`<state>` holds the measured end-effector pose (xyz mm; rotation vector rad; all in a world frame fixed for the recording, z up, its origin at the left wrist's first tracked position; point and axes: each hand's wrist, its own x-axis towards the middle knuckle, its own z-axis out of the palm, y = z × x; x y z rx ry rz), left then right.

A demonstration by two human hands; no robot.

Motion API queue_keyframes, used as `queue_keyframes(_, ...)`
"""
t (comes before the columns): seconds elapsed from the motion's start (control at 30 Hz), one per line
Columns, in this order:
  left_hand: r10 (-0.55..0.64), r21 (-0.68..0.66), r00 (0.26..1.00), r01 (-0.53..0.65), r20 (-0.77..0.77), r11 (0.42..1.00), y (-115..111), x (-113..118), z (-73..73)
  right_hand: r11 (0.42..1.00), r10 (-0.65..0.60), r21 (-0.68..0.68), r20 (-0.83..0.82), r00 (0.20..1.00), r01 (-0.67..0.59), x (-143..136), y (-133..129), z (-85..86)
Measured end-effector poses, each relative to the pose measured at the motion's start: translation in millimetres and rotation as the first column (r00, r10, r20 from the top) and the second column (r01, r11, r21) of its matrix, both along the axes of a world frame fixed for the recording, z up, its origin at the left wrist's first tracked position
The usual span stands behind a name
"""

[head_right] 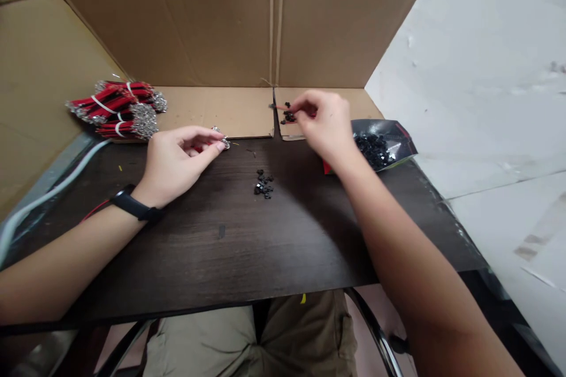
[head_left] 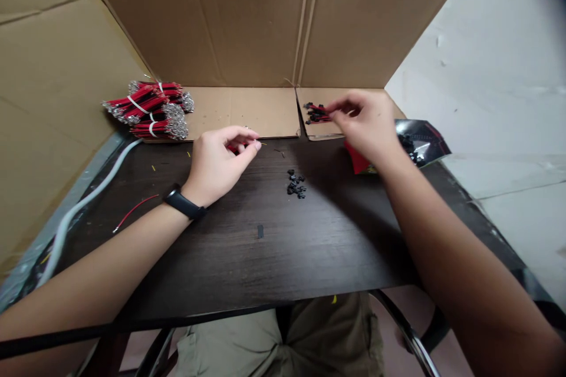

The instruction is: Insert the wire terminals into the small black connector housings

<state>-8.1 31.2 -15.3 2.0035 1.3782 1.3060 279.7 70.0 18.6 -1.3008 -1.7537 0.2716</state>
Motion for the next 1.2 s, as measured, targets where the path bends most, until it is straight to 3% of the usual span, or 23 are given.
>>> queue_keyframes(0.1,0.055,0.059,0.998,-0.052,-0.043,0.997,7.2,-7.3,2.5,0.987,-0.136,-0.068,0.11,0.985,0.144,22.0,35.7,7.3)
queue_keyframes(0.23,0.146,0.116,0.987,-0.137,-0.07,0.984,16.3,-17.7,4.5,0.954,-0.129,-0.223,0.294,0.947,0.199,36.9,74.2,0.8)
queue_keyframes(0.37,0.193,0.142,0.976,-0.179,-0.096,0.974,22.3,-25.1,4.6,0.952,-0.144,-0.202,0.375,0.916,0.232,42.2,89.7,-2.3)
queue_keyframes(0.5,0.152,0.052,0.938,-0.143,-0.311,0.988,20.0,-24.6,3.4,0.967,-0.147,-0.143,0.357,0.923,0.209,27.4,74.1,9.8)
queue_keyframes(0.6,0.137,-0.04,0.872,-0.176,-0.471,0.984,15.2,-20.7,2.3,0.988,0.028,-0.157,0.185,0.982,0.001,-4.0,46.2,13.8)
queue_keyframes(0.7,0.131,-0.037,0.839,-0.176,-0.529,0.984,14.0,-19.7,0.2,0.964,0.23,-0.172,0.146,0.962,-0.204,-43.4,19.5,1.9)
queue_keyframes(0.83,0.142,0.009,0.846,-0.161,-0.515,0.987,17.5,-23.0,-3.6,0.924,0.339,-0.225,0.112,0.934,-0.308,-83.7,0.5,-28.1)
queue_keyframes(0.93,0.135,-0.002,0.858,-0.156,-0.495,0.988,16.9,-22.6,-2.5,0.921,0.347,-0.234,0.124,0.93,-0.313,-95.8,-5.0,-44.5)
queue_keyframes(1.07,0.086,-0.104,0.901,-0.143,-0.426,0.984,11.3,-16.4,4.5,0.949,0.272,-0.188,0.076,0.959,-0.254,-95.1,-7.6,-51.1)
queue_keyframes(1.2,0.063,-0.22,0.983,-0.101,-0.175,0.97,9.4,-11.8,7.7,0.935,0.275,-0.178,-0.18,0.944,-0.306,-87.4,-6.0,-52.0)
